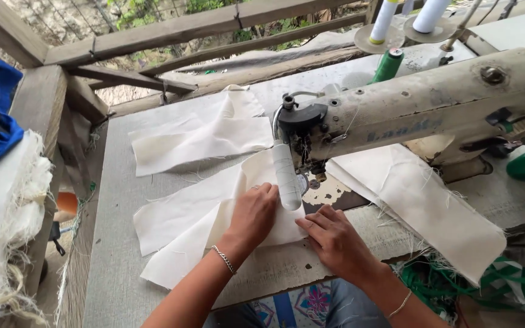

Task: Sewing fabric strips together using an industrial sewing machine to manufacture tote bags.

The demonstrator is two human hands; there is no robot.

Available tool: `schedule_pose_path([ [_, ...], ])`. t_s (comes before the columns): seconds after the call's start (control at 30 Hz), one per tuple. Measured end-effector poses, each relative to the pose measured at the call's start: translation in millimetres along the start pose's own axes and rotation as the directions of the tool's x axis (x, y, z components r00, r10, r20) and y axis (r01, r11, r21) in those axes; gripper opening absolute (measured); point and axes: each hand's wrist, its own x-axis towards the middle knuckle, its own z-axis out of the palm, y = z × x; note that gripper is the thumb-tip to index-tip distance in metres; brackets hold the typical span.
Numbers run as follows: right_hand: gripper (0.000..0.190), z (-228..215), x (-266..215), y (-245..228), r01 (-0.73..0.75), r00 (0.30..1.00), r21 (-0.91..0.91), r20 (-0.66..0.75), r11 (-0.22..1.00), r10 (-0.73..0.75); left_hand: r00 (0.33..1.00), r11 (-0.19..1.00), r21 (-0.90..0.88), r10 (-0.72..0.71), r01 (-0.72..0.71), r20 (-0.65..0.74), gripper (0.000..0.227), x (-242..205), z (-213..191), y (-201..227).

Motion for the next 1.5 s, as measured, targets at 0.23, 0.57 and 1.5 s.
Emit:
schedule_pose_path([
  [0.23, 0.029, -1, -3, 2, -0.026, 1.0, -0.024, 0.015, 0.999, 0.026, 0.99, 0.993, 0.0, -0.121, 0.121, 0.079, 0.018, 3, -6, 8],
  [0.57, 0.028, 3, -4, 7, -0.031, 0.994, -0.074, 0.099, 0.997, 0.038, 0.99, 0.993, 0.013, -0.122, 0.121, 0.07, 0.015, 7, -2, 2],
  [1.5, 0.037, -91, -28, 95, -0.29, 0.897, -0.362, -0.426, 0.886, 0.12, 0.955, 0.876, -0.381, 0.275, -0.295, -0.107, 0.017, -29, -45, 19],
])
